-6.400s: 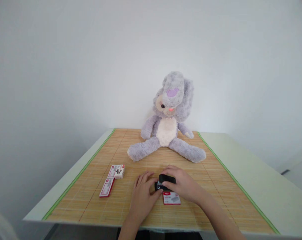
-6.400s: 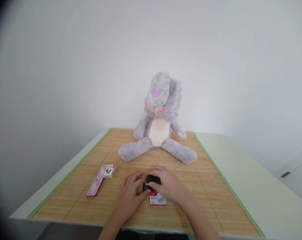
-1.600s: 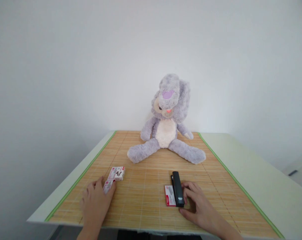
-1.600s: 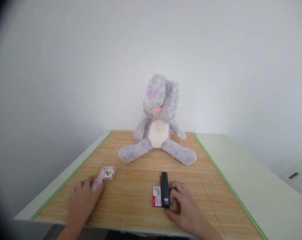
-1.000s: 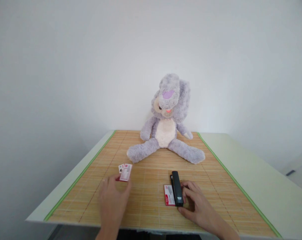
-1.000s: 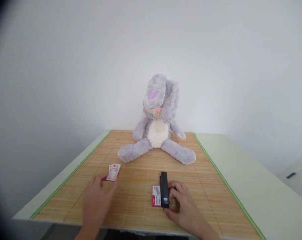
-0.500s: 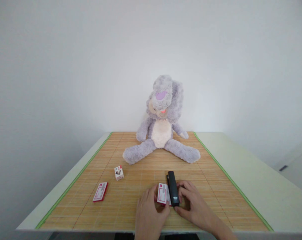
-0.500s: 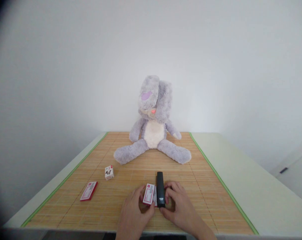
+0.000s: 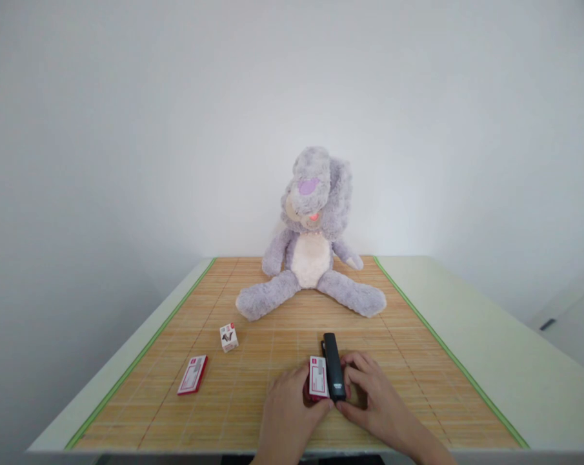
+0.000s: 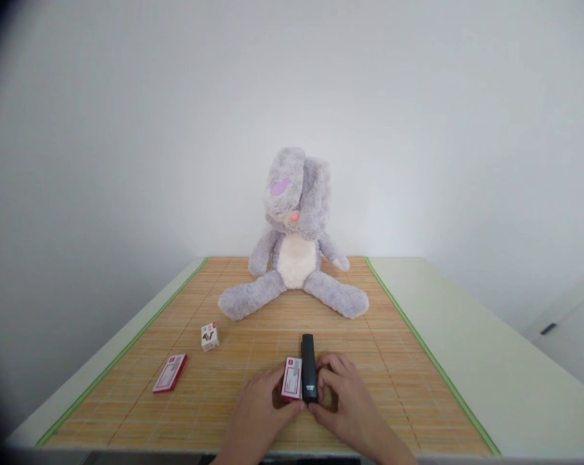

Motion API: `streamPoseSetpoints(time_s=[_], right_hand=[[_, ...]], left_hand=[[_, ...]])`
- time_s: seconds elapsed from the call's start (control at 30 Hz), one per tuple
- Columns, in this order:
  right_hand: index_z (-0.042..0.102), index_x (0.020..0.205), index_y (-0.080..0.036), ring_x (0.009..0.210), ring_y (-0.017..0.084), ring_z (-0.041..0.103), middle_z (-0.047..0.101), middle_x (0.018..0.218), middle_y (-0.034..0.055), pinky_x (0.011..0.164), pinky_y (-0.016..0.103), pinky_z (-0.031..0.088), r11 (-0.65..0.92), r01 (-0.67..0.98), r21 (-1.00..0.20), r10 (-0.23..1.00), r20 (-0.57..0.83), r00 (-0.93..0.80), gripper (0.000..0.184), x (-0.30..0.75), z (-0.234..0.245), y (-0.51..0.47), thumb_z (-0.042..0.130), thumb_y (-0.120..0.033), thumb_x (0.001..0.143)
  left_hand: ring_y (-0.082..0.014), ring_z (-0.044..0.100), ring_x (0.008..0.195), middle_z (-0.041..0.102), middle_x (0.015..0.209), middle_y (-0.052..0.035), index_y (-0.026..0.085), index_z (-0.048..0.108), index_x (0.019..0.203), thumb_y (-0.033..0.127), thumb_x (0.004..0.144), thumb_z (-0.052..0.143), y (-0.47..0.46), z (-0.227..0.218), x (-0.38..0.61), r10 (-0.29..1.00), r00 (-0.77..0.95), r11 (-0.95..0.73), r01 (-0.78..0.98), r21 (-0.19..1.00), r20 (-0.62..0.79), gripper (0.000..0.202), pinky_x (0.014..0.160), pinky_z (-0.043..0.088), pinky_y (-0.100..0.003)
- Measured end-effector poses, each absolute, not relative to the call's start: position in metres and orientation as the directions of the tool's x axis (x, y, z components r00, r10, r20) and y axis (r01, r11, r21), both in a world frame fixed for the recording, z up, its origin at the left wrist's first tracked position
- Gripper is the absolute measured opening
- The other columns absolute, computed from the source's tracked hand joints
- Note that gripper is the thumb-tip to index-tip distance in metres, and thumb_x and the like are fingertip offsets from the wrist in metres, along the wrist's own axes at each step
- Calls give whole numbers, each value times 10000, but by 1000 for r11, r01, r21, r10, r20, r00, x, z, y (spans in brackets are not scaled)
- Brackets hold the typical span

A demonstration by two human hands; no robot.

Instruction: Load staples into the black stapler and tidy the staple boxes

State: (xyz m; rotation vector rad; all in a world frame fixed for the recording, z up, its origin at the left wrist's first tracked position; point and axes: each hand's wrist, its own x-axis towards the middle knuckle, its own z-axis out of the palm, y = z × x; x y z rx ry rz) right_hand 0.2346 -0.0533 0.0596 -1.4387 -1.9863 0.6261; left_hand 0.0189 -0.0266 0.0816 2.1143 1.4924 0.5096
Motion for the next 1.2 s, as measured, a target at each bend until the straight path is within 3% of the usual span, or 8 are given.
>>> streamPoseSetpoints(time_s=[0.4, 0.5, 0.67, 1.2], right_hand=[[575, 761, -241, 1077, 254, 567, 644, 1075, 23, 919, 378, 457, 289, 680, -674, 957, 176, -232, 179, 234, 60, -53, 753, -242, 788], [586, 773, -246, 1084, 262, 563, 644, 1079, 25, 925, 390, 456, 284, 686, -670, 958, 172, -229, 158, 235, 59, -53, 744, -240, 788], [602, 781, -251, 1085, 267, 566, 646, 1071, 25, 920, 395, 459, 285, 687, -668, 958, 170, -232, 146, 236, 57, -52, 748, -246, 779], [563, 769, -242, 1051, 247, 560, 641, 1040, 8, 894, 371, 439, 283, 696, -659, 959, 179, -220, 199, 235, 60, -54, 761, -226, 783]], left_hand=[[-319, 635, 1173, 688, 1294, -111, 283, 620, 1409, 367, 836, 681, -33, 70, 23, 944, 322, -230, 798, 557, -72, 583, 1004, 471, -419], [-300, 645, 1140, 692, 1277, -96, 297, 636, 1385, 331, 866, 635, -36, 68, 21, 941, 330, -234, 785, 574, -68, 520, 979, 479, -400], [-249, 667, 976, 727, 1058, -62, 305, 708, 1250, 320, 908, 578, -39, 63, 17, 948, 313, -214, 770, 601, -64, 366, 862, 491, -329], [-243, 654, 1010, 685, 1051, -66, 300, 720, 1236, 358, 990, 526, -43, 56, 15, 938, 346, -274, 784, 557, -25, 318, 896, 493, -339]])
